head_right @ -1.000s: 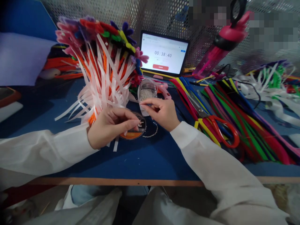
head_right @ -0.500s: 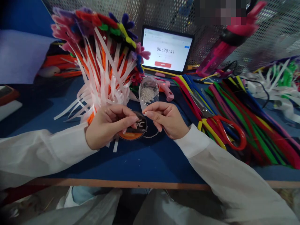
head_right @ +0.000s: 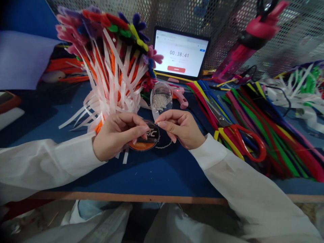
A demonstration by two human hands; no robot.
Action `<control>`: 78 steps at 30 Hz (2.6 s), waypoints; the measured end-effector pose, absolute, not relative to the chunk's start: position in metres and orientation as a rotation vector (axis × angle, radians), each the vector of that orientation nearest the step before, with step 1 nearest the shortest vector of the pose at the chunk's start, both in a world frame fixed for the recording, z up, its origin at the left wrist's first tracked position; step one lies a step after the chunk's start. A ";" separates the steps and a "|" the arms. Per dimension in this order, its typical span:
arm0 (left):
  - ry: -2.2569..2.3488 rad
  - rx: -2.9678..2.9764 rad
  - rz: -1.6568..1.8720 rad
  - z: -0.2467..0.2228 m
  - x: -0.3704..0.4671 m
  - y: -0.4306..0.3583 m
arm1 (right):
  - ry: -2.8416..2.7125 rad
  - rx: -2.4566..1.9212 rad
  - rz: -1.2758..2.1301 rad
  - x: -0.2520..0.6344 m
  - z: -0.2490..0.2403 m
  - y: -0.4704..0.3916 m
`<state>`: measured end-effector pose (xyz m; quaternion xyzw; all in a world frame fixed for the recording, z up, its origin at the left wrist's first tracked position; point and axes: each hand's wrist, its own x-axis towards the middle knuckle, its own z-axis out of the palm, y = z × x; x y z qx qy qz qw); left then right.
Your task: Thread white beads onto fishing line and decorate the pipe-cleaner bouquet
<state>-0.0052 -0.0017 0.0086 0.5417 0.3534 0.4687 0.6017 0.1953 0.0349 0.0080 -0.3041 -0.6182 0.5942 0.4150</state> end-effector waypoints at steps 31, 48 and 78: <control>0.815 1.262 0.951 0.016 -0.004 -0.004 | -1.738 -0.807 1.430 0.200 0.011 0.033; 0.873 1.281 0.973 0.016 -0.003 -0.002 | -1.848 -0.779 1.172 0.197 0.019 0.028; 0.791 1.346 1.360 0.055 0.000 -0.006 | -1.786 -0.876 1.018 0.205 0.018 0.040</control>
